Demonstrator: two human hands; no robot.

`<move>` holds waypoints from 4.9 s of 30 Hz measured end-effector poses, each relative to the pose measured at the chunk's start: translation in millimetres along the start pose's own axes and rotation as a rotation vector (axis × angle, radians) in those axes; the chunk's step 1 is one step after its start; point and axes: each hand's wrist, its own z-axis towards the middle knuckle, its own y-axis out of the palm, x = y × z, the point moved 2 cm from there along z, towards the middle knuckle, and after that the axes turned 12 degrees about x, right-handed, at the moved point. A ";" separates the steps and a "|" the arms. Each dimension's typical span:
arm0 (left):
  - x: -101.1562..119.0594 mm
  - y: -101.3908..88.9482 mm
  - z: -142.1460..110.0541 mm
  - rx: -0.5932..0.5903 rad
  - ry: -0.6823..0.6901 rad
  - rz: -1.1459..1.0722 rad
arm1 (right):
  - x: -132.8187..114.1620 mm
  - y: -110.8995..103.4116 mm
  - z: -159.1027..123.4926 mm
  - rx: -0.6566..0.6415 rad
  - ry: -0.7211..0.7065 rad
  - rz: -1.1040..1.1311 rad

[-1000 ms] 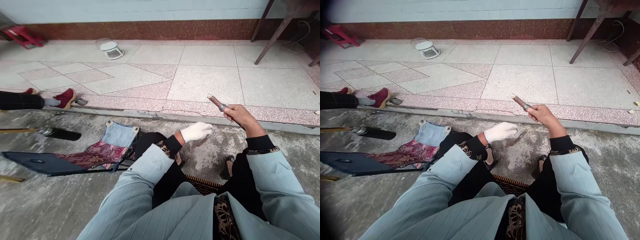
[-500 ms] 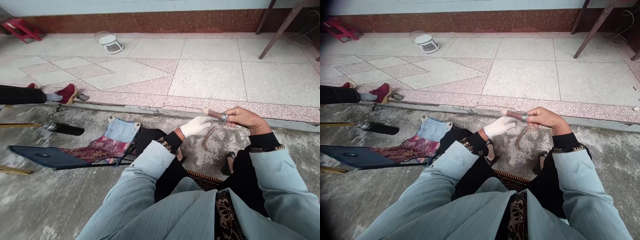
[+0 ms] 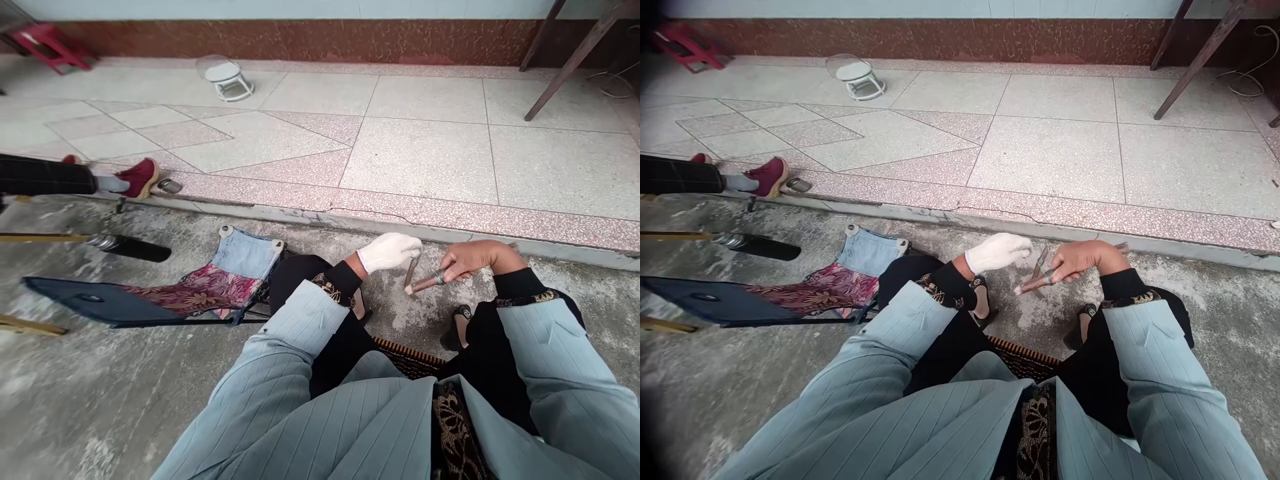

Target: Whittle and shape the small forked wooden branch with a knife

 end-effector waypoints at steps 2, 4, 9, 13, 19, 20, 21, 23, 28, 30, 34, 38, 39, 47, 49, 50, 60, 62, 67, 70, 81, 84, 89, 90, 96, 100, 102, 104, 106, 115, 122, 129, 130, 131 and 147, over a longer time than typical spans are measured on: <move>-2.8 2.5 -0.6 0.025 -0.037 -0.134 | -10.0 2.1 -6.9 -0.040 -0.134 0.127; -3.5 8.8 -0.9 0.024 -0.108 -0.237 | -15.6 -4.4 -11.0 0.187 -0.204 0.242; 1.6 24.3 -0.8 -0.041 -0.110 -0.219 | -12.1 -21.7 -10.3 0.717 -0.125 0.348; 4.1 30.6 -1.5 -0.088 0.007 -0.125 | -4.1 -26.2 -2.3 0.832 0.035 0.236; 6.9 25.4 -2.5 -0.088 0.117 0.126 | 9.7 -21.6 10.0 0.754 0.257 -0.256; 7.6 22.7 -2.9 -0.092 0.125 0.146 | 9.9 -16.9 12.0 0.664 0.258 -0.288; 8.2 19.7 -3.3 -0.090 0.124 0.159 | 8.9 -11.2 13.4 0.554 0.238 -0.290; 8.2 13.8 -4.1 -0.070 0.102 0.160 | 2.6 1.4 13.6 0.331 0.139 -0.238; -0.1 10.7 -3.4 -0.011 0.056 -0.018 | -20.8 19.5 3.3 0.062 -0.185 -0.072; -5.6 14.8 -2.3 -0.026 0.030 -0.147 | -23.8 17.5 0.7 0.170 -0.230 -0.021; -11.3 25.3 -1.1 -0.017 -0.091 -0.283 | -17.3 3.0 -1.2 0.658 -0.223 0.026; -2.5 33.7 -1.1 -0.059 -0.067 -0.260 | -3.6 -13.2 -3.2 1.032 -0.077 -0.012; 0.2 34.8 -1.2 -0.078 -0.050 -0.230 | 0.2 -16.4 -3.2 1.079 -0.021 -0.062; 6.3 25.5 -3.3 -0.125 0.087 -0.025 | 24.1 -10.2 5.0 0.628 0.179 -0.399; 3.6 19.8 -2.6 -0.083 0.054 -0.040 | 21.5 1.5 4.3 0.284 0.106 -0.275; 2.2 17.5 -1.9 -0.069 0.039 -0.068 | 17.6 7.1 2.8 0.134 0.044 -0.192; -1.8 25.9 -3.9 -0.054 -0.093 -0.237 | -4.2 -11.7 -9.6 0.633 -0.193 0.318; 1.4 28.6 -5.7 -0.078 -0.018 -0.209 | 5.4 -18.4 -4.0 0.775 -0.100 0.258; -0.5 24.9 -7.1 -0.076 0.084 -0.147 | 23.1 -17.7 12.7 0.802 0.169 -0.086; -6.0 16.0 -6.4 -0.045 0.069 -0.165 | 19.1 -3.4 15.3 0.466 0.150 -0.133; 0.8 21.3 -7.5 -0.055 -0.137 -0.368 | -1.0 -11.3 -13.3 0.685 -0.223 0.473; 5.8 24.9 -7.3 -0.119 -0.011 -0.335 | 16.3 -21.2 -7.7 0.905 -0.021 0.340; 9.6 17.5 -2.2 -0.177 0.093 -0.283 | 24.1 -19.8 5.7 0.851 0.199 -0.094; 8.7 14.4 -1.1 -0.181 0.085 -0.283 | 23.2 -17.8 6.7 0.759 0.200 -0.130; -5.0 -2.7 3.1 -0.042 -0.079 -0.387 | 12.5 0.7 -1.1 0.094 -0.043 0.022; -2.7 7.3 6.0 -0.012 -0.139 -0.505 | 1.5 7.2 -10.6 -0.083 -0.292 0.185; 3.5 17.3 7.4 -0.025 -0.175 -0.512 | -1.3 2.2 -14.1 0.077 -0.343 0.294; 10.1 25.9 8.2 -0.049 -0.211 -0.516 | 0.2 -7.7 -15.9 0.393 -0.307 0.393; 14.6 30.7 8.8 -0.068 -0.209 -0.523 | 5.1 -16.3 -14.7 0.688 -0.182 0.414; 4.4 24.5 7.9 -0.185 0.044 -0.209 | 15.7 0.5 11.9 0.249 0.132 -0.159; 8.2 21.8 6.3 -0.097 -0.183 -0.669 | -4.0 -6.5 -20.8 0.237 -0.312 0.398; 17.2 30.4 1.9 -0.180 -0.125 -0.556 | 6.9 -24.9 -15.3 0.906 -0.047 0.393; 18.4 29.6 1.7 -0.188 -0.077 -0.484 | 9.0 -24.7 -10.3 0.930 0.028 0.284; 19.4 28.7 1.6 -0.194 -0.034 -0.415 | 11.1 -24.1 -5.2 0.932 0.110 0.163; -2.2 7.8 2.6 -0.049 -0.183 -0.492 | -3.6 8.7 -10.8 -0.092 -0.224 0.136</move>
